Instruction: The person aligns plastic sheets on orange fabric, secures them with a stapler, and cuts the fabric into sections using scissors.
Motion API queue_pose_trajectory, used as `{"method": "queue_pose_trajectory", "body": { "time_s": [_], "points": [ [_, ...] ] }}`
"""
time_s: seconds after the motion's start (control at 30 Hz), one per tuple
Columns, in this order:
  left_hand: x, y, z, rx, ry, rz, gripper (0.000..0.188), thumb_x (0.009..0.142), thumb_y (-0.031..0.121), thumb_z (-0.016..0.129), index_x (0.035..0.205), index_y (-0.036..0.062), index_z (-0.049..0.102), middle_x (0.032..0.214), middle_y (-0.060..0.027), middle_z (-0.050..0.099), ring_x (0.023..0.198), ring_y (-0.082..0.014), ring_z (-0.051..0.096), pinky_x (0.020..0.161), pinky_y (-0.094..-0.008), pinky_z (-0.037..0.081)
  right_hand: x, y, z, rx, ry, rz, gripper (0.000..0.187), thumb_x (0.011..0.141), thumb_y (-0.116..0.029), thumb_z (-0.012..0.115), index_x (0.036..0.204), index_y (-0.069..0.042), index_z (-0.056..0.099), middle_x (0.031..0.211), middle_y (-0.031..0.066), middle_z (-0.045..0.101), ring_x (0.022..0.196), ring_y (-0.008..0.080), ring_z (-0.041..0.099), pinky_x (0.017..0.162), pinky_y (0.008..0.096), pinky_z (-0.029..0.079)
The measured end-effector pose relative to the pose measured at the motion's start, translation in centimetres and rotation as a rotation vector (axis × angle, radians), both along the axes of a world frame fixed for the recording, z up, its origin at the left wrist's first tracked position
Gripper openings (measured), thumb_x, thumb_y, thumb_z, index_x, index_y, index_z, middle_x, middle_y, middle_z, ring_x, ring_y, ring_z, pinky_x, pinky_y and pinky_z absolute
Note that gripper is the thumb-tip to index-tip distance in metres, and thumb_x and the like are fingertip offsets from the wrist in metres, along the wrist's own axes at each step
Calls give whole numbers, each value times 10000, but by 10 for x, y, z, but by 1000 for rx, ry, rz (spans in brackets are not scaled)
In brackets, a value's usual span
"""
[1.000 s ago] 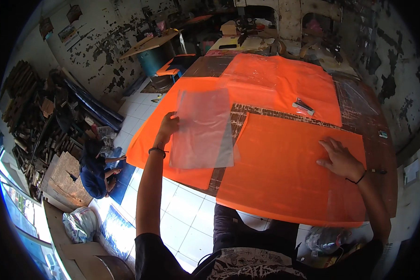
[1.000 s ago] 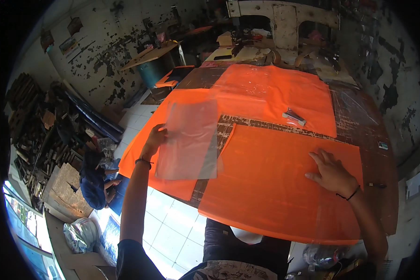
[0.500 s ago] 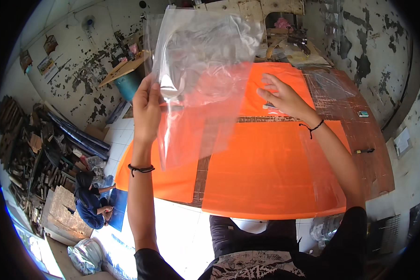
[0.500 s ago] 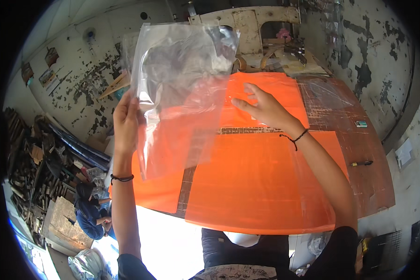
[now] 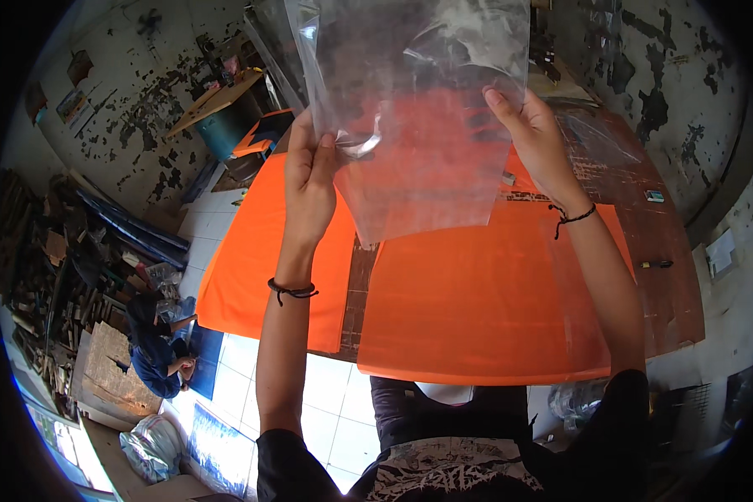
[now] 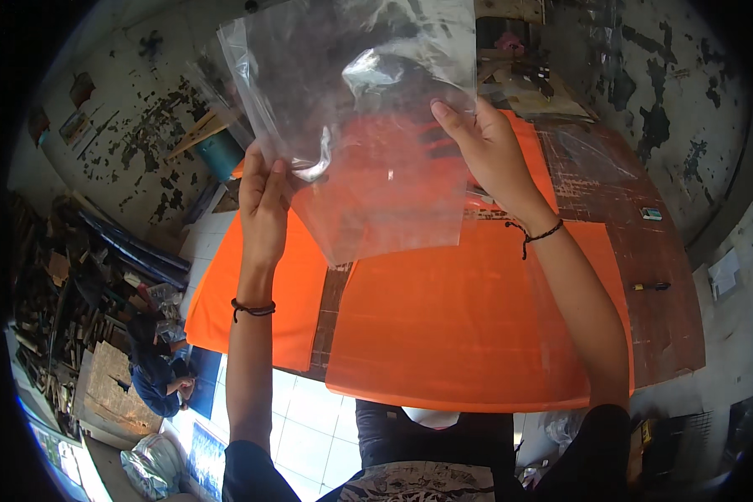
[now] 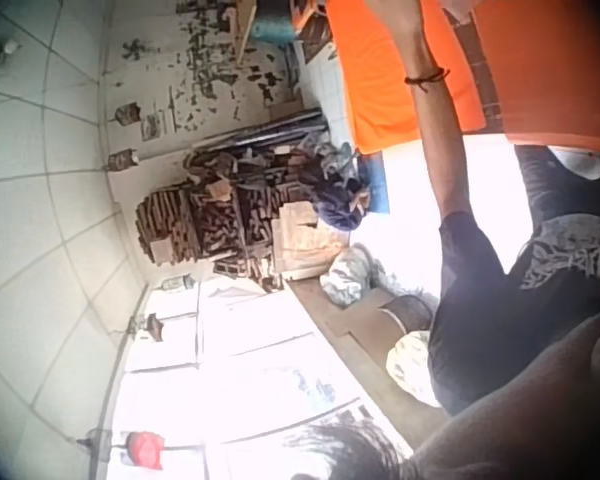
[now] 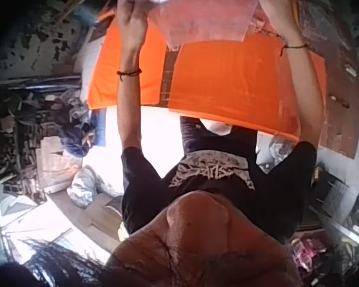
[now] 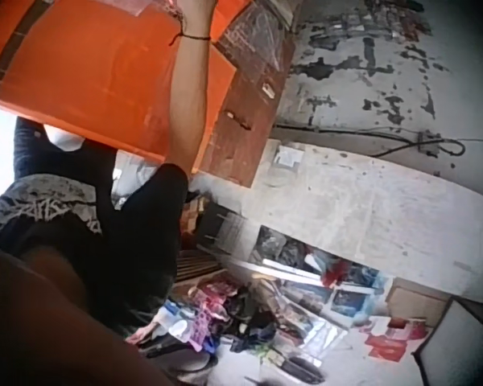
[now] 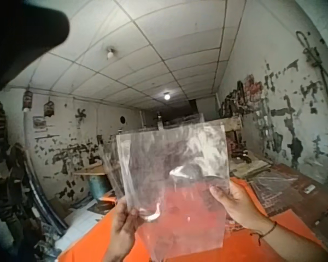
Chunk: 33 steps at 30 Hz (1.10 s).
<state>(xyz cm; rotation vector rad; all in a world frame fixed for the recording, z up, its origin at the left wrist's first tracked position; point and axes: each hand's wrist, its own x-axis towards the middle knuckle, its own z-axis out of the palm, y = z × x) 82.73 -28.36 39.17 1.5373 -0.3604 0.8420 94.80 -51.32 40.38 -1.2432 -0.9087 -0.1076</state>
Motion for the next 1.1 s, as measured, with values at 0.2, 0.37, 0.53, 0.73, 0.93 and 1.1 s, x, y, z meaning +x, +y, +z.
{"method": "queue_pose_trajectory", "body": {
  "time_s": [0.2, 0.37, 0.53, 0.73, 0.93, 1.1],
  "points": [
    [17, -6, -28, 30, 167, -15, 292, 982, 207, 471, 1164, -18, 513, 1022, -68, 601, 866, -169, 616, 741, -315, 522, 6, -16, -29, -224, 27, -83, 440, 917, -310, 603, 1220, -8, 499, 1044, 52, 616, 978, 117, 578, 887, 289, 455],
    [19, -16, -2, 41, 142, -69, 303, 997, 230, 432, 1138, -21, 528, 996, -89, 617, 876, -163, 619, 737, -317, 525, 3, -15, -8, -271, -76, -206, 411, 906, -308, 622, 1180, -9, 557, 1059, 44, 619, 1005, 106, 550, 922, 302, 433],
    [35, -13, -4, 65, 126, -69, 329, 1017, 248, 362, 1165, -10, 502, 1033, -124, 620, 890, -188, 637, 724, -326, 537, 17, -8, -1, -165, -116, -228, 373, 913, -311, 608, 1149, -22, 594, 1092, 32, 620, 1000, 117, 551, 920, 284, 418],
    [27, -20, 0, -117, 170, -199, 367, 1013, 304, 363, 1173, 7, 507, 980, -100, 630, 857, -185, 647, 716, -298, 552, 11, -8, 2, -74, 13, -178, 351, 908, -336, 612, 1072, -25, 623, 952, 45, 652, 801, 81, 584, 702, 218, 465],
    [19, -21, 35, 33, 143, 74, 324, 1010, 268, 393, 1151, 20, 546, 764, -3, 580, 679, -75, 558, 584, -223, 474, 24, -14, 13, -3, -45, -237, 356, 892, -348, 636, 1018, -14, 639, 848, 4, 637, 690, 35, 520, 598, 204, 427],
    [21, -40, 47, -100, 28, 116, 217, 991, 243, 437, 960, 74, 569, 671, 78, 386, 567, -14, 304, 500, -204, 280, 15, -15, 7, -154, -65, -314, 342, 883, -325, 653, 1003, -6, 627, 864, 11, 633, 715, 52, 552, 598, 215, 441]
  ]
}}
